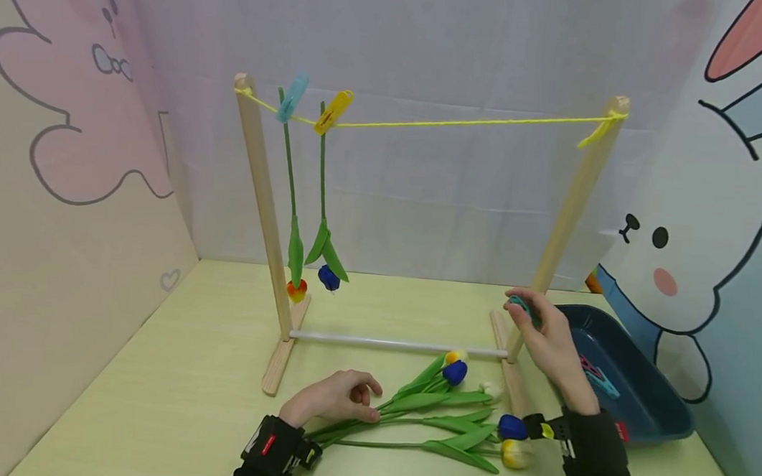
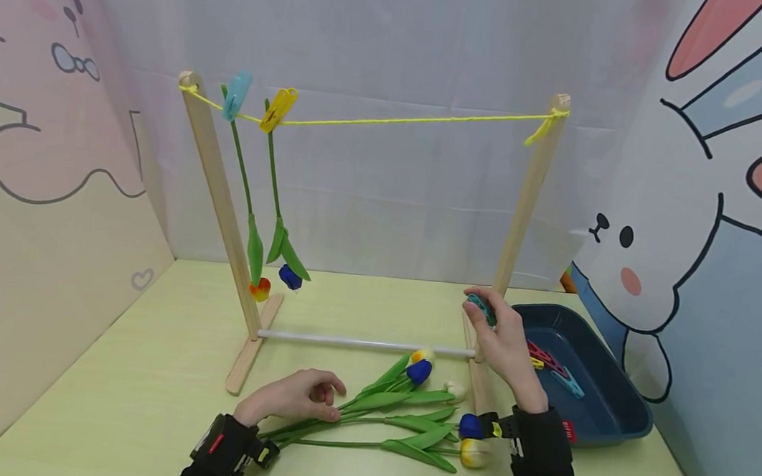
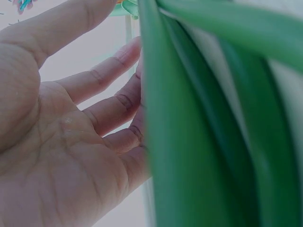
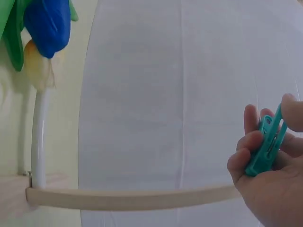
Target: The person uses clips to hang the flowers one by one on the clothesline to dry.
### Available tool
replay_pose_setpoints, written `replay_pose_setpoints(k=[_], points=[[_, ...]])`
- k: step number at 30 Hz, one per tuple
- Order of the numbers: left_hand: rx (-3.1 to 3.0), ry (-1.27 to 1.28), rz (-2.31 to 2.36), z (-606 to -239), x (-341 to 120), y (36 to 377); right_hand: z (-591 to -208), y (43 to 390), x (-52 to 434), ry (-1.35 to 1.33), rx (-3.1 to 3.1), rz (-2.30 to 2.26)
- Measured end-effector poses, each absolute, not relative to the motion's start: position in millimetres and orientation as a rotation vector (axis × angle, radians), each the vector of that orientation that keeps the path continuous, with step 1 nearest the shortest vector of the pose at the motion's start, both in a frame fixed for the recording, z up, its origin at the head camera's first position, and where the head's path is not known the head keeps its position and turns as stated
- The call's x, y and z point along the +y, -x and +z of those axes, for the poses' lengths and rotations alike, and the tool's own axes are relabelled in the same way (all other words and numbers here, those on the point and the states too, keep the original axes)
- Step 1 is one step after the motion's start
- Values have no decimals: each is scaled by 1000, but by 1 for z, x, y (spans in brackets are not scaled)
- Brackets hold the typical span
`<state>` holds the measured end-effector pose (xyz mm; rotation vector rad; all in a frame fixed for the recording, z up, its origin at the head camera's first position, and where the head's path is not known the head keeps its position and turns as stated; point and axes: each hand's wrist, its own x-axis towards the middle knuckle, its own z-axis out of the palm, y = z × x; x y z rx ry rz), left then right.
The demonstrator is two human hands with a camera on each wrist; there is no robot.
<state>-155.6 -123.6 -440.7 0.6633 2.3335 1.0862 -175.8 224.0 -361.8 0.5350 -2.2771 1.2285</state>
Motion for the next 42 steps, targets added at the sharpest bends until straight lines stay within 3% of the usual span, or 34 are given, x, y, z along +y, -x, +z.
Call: replay_pose_setpoints(k=[15,42], points=[[2325,-624,1110,-441,-121,155,-379,185,188,-508,-2294,1386],[2362,-612,1057,-440,-121,154,-385,183,201,-493,-2249,1556]])
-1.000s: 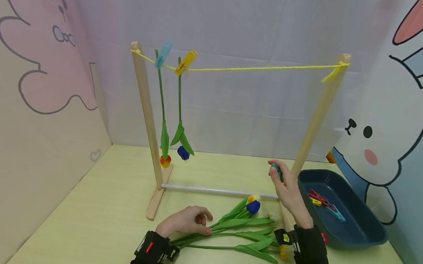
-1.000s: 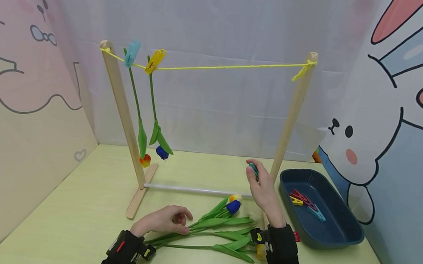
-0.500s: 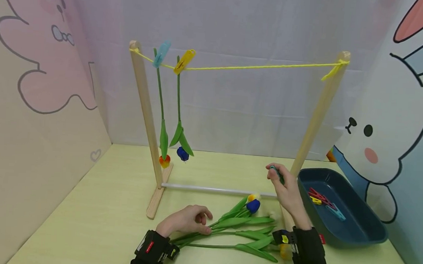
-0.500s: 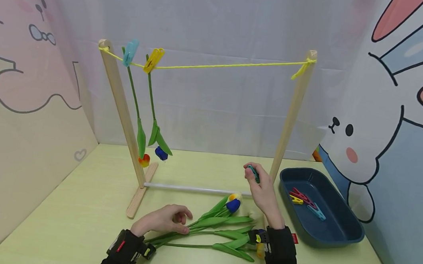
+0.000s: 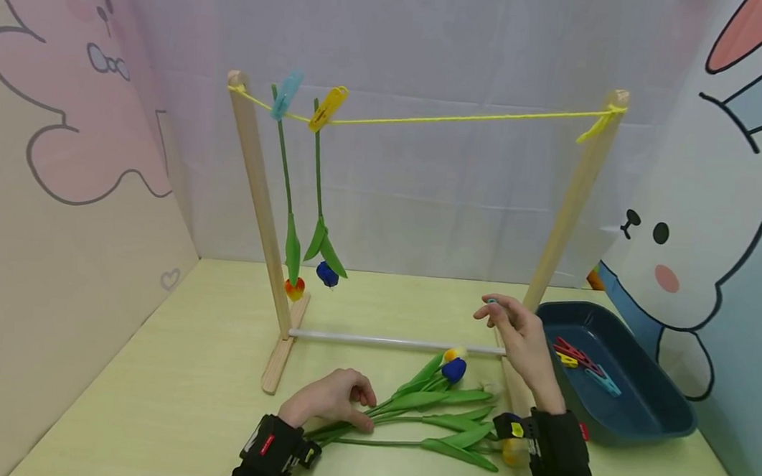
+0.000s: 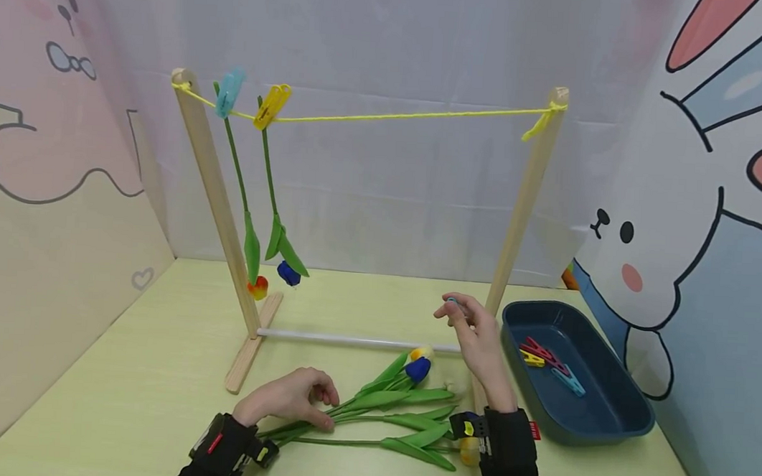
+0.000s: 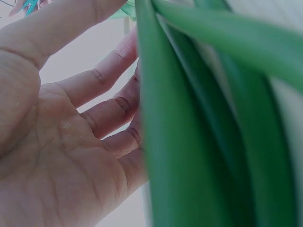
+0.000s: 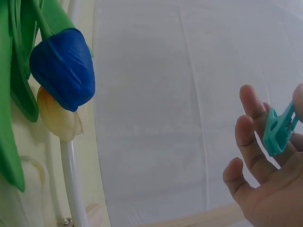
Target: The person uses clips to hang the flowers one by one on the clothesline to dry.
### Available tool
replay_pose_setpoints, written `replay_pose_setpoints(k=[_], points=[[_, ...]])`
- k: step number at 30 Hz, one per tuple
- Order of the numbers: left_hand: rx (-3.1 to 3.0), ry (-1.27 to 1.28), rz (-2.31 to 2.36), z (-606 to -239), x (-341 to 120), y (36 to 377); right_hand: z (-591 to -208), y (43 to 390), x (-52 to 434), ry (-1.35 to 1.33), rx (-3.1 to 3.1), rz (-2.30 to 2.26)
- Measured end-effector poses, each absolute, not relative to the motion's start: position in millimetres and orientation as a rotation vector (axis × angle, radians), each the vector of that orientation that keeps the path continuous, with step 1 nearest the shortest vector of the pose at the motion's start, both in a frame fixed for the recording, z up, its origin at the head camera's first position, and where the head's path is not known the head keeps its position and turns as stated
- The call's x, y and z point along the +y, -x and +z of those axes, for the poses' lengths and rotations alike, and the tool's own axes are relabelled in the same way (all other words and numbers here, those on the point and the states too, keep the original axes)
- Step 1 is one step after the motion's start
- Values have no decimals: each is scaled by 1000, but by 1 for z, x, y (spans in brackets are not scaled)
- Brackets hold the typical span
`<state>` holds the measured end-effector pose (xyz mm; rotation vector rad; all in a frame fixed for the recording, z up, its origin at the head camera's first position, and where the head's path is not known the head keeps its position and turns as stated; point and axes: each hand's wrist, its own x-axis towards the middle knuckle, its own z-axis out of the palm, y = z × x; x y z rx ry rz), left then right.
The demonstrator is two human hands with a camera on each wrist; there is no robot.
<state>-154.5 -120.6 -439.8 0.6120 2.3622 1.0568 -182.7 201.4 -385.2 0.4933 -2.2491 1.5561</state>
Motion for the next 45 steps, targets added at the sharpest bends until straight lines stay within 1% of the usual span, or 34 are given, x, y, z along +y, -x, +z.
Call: replay_pose_setpoints(k=[7,14,28,45], points=[[2371,-612,1067,-440,-120,156,-384,184,204,-422,-2245,1461],[2387,-645,1058,-441,-120,156,-382,184,206,-336,-2212,1469],[2456,-740,996,-440,-121,157,-382,183,208,-290,-2220,1478],[2492,-727,945,-440,-120,154,-384,183,208,-281,-2226,1490]])
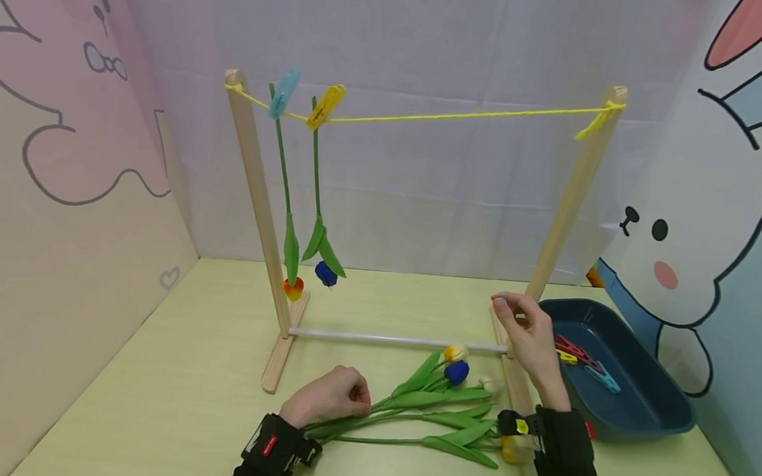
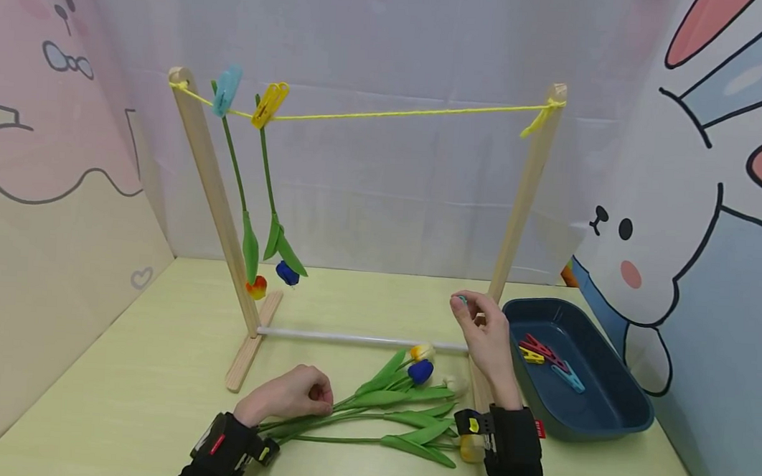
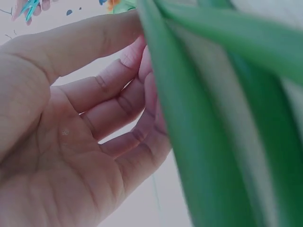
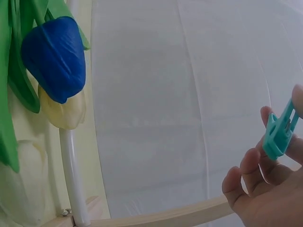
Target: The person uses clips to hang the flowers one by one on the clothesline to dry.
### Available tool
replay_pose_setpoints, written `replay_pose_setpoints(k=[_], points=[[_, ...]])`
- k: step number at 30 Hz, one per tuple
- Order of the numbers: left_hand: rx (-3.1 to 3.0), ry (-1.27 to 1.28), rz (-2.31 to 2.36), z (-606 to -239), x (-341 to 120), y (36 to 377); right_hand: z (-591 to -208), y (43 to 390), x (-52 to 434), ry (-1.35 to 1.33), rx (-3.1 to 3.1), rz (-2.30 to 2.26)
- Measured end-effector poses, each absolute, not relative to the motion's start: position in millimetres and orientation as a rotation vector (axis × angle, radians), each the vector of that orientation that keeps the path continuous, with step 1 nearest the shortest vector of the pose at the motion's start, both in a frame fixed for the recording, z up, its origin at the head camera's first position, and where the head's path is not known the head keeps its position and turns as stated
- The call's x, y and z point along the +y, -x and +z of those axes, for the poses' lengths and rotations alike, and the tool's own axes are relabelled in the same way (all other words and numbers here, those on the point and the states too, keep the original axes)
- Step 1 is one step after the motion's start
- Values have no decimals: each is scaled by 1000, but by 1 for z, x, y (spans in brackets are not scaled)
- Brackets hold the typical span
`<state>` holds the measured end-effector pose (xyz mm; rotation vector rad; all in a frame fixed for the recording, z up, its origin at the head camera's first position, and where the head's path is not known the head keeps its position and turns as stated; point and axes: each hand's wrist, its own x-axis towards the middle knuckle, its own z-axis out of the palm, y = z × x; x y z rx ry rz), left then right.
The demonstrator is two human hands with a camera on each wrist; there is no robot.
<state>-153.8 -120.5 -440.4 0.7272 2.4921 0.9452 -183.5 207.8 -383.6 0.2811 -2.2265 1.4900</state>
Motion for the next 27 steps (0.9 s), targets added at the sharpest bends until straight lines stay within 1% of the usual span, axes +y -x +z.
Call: replay_pose_setpoints(k=[12,27], points=[[2481,-824,949,-435,-126,156,-382,182,207,-246,-2189,1495],[2680,-798,894,-429,-131,153,-384,184,210,-291,-2167,1581]])
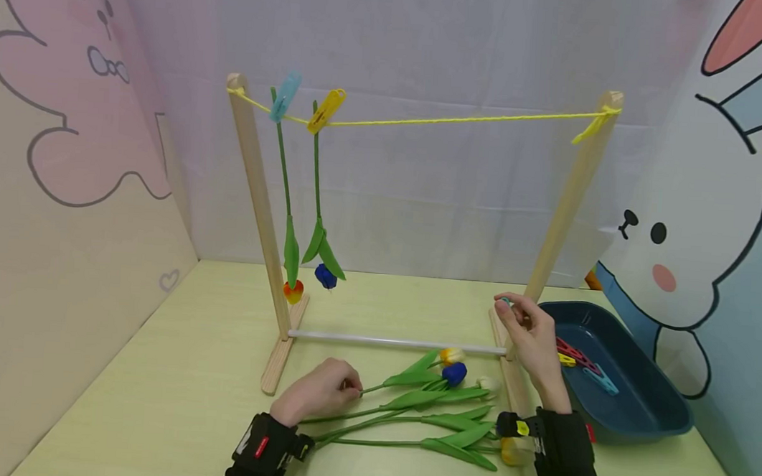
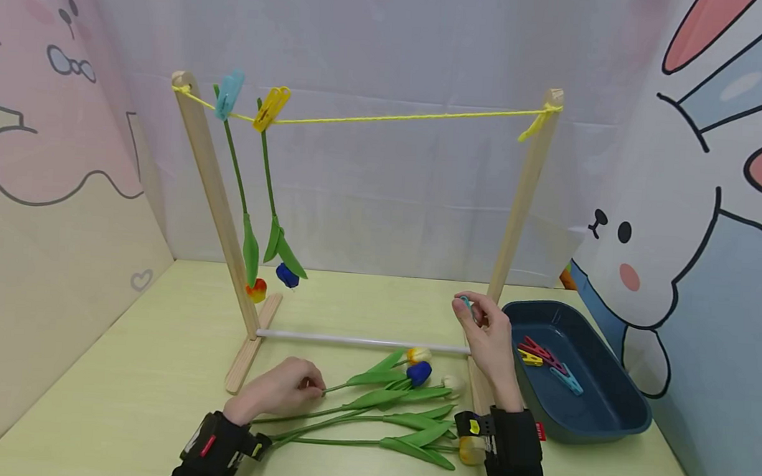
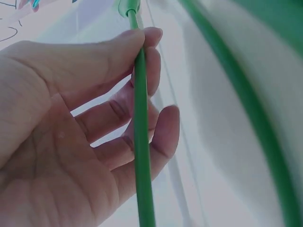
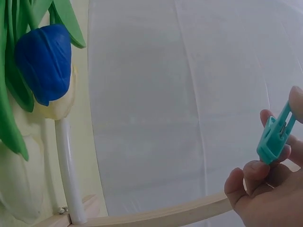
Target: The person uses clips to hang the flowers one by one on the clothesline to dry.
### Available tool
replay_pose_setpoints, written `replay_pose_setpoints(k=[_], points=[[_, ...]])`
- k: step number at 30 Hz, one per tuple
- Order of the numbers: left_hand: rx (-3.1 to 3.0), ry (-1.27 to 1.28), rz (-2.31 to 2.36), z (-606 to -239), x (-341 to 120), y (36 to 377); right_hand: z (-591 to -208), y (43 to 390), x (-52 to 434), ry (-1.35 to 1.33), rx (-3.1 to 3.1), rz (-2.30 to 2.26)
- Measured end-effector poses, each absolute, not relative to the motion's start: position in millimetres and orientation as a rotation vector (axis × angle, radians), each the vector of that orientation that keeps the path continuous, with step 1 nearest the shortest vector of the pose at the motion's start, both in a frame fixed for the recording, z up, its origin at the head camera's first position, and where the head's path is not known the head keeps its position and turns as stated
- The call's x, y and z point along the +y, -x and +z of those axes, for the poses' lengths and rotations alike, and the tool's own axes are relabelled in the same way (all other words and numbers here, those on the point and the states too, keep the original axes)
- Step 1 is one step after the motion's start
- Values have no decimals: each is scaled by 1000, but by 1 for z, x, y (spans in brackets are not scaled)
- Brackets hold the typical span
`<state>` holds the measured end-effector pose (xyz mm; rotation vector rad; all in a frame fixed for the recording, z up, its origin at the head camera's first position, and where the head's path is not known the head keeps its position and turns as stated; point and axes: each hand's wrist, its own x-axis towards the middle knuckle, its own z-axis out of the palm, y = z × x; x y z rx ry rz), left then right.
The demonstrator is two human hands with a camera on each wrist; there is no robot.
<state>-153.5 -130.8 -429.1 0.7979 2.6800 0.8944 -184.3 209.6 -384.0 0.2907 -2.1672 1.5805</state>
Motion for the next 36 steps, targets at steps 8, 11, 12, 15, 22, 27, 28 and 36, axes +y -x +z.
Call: replay_pose_setpoints(k=[8,11,12,15,22,27,28,36], points=[[2858,-824,755,-419,-131,150,-382,183,210,-292,-2153,1589],[2909,-831,731,-413,-129,147,-381,182,210,-292,-2145,1587],[2935,-843,719,-412,-128,146,-381,182,209,-291,-2143,1585],[3021,-848,666,-407,-126,143,-380,181,209,-284,-2137,1578],[3193,-845,536,-403,-123,139,-381,182,210,-251,-2147,1555],[3313,-820,516,-400,-120,136,-382,183,211,-244,-2151,1555],[3332,-816,523,-399,-120,136,-382,183,212,-246,-2149,1555],[3498,-920,562,-397,-120,139,-381,182,213,-279,-2078,1561]])
